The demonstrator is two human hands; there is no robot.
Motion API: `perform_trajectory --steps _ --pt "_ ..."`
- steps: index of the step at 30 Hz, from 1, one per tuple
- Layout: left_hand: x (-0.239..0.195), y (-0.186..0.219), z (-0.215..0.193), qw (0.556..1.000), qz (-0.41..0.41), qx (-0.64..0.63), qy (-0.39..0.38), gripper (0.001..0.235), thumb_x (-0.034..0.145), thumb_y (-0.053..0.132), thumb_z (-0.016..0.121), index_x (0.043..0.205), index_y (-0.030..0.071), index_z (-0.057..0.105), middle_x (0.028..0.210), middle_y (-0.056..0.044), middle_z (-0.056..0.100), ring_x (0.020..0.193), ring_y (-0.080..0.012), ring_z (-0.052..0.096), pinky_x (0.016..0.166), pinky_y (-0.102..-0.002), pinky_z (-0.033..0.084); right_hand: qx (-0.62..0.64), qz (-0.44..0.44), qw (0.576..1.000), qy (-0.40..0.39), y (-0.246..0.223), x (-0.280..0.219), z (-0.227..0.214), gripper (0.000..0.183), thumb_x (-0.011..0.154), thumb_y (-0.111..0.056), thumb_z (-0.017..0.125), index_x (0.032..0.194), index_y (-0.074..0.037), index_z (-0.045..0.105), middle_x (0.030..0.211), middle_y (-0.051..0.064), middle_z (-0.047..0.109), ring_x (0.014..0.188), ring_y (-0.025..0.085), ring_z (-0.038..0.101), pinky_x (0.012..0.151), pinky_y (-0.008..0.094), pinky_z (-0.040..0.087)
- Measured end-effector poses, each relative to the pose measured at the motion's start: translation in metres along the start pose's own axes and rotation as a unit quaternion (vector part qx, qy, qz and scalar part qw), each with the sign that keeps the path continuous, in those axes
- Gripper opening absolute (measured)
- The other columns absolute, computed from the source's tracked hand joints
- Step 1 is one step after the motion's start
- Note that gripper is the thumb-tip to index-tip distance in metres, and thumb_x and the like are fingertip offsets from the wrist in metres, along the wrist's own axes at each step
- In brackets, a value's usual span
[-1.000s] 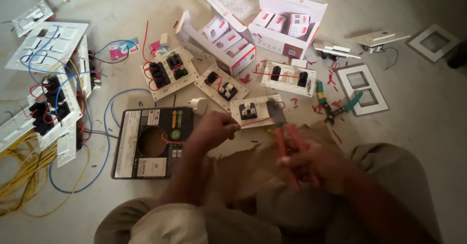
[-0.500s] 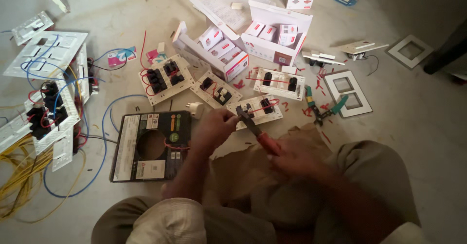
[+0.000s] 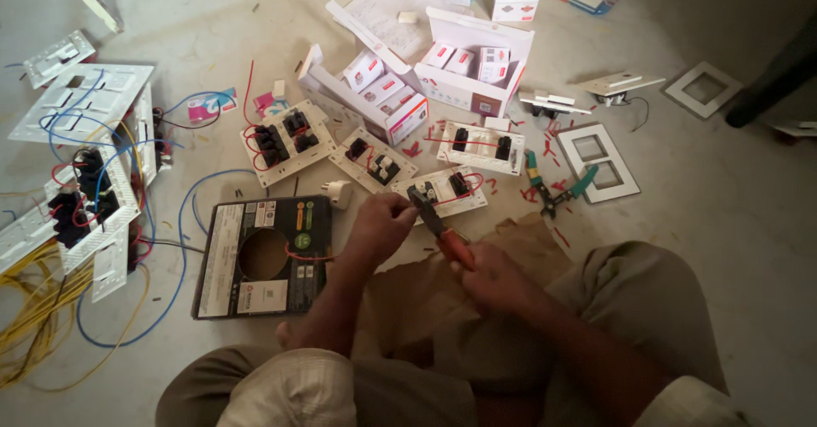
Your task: The person connects wires to electrical switches on a panel using a screwdriver and pliers, then fits various cover plates onto the switches.
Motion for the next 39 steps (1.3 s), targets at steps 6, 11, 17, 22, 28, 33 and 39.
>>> perform_trajectory --steps 6,11,17,22,28,33,39 --pt "-0.002 0.001 -0.001 1.0 0.023 -0.008 -0.018 0.02 0.088 0.02 0.072 0.093 0.001 0.078 0.076 -0.012 0.074 0.065 -0.0188 0.067 0.064 -0.034 0.054 0.056 0.178 0.977 0.098 -0.01 0.001 0.013 0.024 0.094 -0.029 0.062 0.084 -0.007 0.063 0.059 0.001 0.054 0.044 0.013 0.049 0.041 0.031 0.04" --pt "-0.006 0.012 -0.006 0.999 0.018 -0.048 -0.005 0.023 0.09 0.022 0.072 0.099 0.002 0.078 0.073 -0.009 0.073 0.063 -0.0142 0.063 0.061 -0.033 0.052 0.094 0.21 0.969 0.091 -0.029 -0.002 0.018 0.033 0.095 -0.038 0.069 0.092 -0.007 0.058 0.06 0.001 0.047 0.042 0.014 0.043 0.039 0.032 0.034" --pt "-0.013 0.013 -0.019 0.998 -0.04 -0.04 -0.015 0.024 0.088 0.025 0.075 0.097 0.004 0.08 0.071 -0.005 0.071 0.063 -0.0122 0.061 0.06 -0.031 0.05 0.123 0.238 0.96 0.078 -0.029 0.0 0.017 0.031 0.095 -0.038 0.066 0.102 -0.009 0.065 0.064 0.005 0.057 0.047 0.017 0.052 0.044 0.033 0.042" --pt "0.004 -0.015 0.005 0.998 -0.037 -0.058 -0.005 0.023 0.088 0.023 0.076 0.092 0.0 0.078 0.069 -0.008 0.07 0.061 -0.0133 0.06 0.057 -0.032 0.049 0.07 0.139 0.988 0.021 -0.006 0.014 0.018 0.026 0.097 -0.033 0.061 0.106 -0.01 0.068 0.067 0.003 0.06 0.055 0.014 0.055 0.052 0.033 0.047" --pt "0.011 -0.027 0.012 0.995 -0.049 -0.082 0.038 0.021 0.087 0.02 0.077 0.09 -0.002 0.077 0.071 -0.007 0.072 0.062 -0.0113 0.062 0.056 -0.029 0.05 0.041 0.131 0.99 0.004 0.005 0.017 0.015 0.026 0.1 -0.033 0.056 0.105 -0.009 0.066 0.069 0.004 0.065 0.059 0.015 0.061 0.058 0.033 0.053" --pt "0.007 -0.016 0.009 0.988 -0.106 -0.11 0.008 0.022 0.088 0.02 0.076 0.091 -0.001 0.076 0.071 -0.005 0.071 0.06 -0.0121 0.06 0.056 -0.029 0.049 0.058 0.121 0.99 0.032 0.005 0.022 0.016 0.014 0.097 -0.029 0.055 0.103 -0.02 0.064 0.065 0.003 0.063 0.056 0.014 0.059 0.054 0.032 0.049" --pt "0.009 -0.012 0.012 0.993 -0.074 -0.094 0.02 0.023 0.087 0.021 0.077 0.09 -0.002 0.075 0.07 -0.005 0.069 0.06 -0.011 0.058 0.054 -0.029 0.048 0.006 0.15 0.987 0.065 -0.015 0.002 0.019 0.027 0.099 -0.034 0.059 0.094 -0.008 0.061 0.062 0.001 0.051 0.05 0.013 0.048 0.045 0.031 0.04"
Point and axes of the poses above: each hand's wrist, its own x-axis towards the middle knuckle, its own z-axis out of the palm, y = z × x, the point moved 2 cm from there along x, towards the middle knuckle
